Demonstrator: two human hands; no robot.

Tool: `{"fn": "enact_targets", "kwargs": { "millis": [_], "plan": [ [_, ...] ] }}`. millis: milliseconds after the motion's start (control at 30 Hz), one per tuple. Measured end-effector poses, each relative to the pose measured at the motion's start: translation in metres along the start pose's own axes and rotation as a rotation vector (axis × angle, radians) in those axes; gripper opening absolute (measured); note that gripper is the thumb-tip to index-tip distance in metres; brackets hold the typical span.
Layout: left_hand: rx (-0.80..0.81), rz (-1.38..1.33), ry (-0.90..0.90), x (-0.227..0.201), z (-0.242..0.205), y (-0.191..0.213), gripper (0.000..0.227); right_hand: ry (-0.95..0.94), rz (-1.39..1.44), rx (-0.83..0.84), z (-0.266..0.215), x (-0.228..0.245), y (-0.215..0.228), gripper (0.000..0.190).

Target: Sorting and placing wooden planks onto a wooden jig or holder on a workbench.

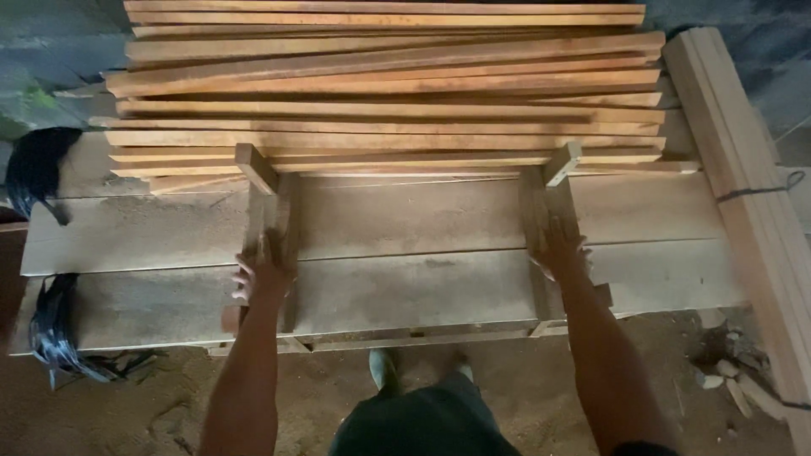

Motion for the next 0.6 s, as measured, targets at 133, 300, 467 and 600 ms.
{"fn": "enact_targets", "kwargs": {
  "millis": [133,300,467,600],
  "plan": [
    [0.027,-0.037,-0.011,-0.019,-0.018,0.025,0.117,-0.033,-0.033,0.115,-0.005,-0.005,-0.015,0.089],
    [0.092,-0.032,0.076,-0.02,-0.006,0.02,0.118,0.051,-0.163,0.204,0.003,-0.009,-0.009,0.073],
    [0.163,-0.067,0.165,-0.051,-0.037,0.054,0.105,-0.016,0.006,0.509,-0.005,-0.012,-0.039,0.08],
    [0.069,-0.083,0.05,-0.06,-0.048,0.065,0.088,0.111,-0.106,0.52,-0.003,-0.014,0.0,0.082]
  ]
}}
Point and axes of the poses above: each hand's wrist, its own z-axis towards the middle knuckle, its own y-axis out of the back of the hand, x = y × z, the point moved 6 cm from there along z, towards the middle knuckle, and after that the axes turned 10 degrees about -z, right-handed, at the moved point
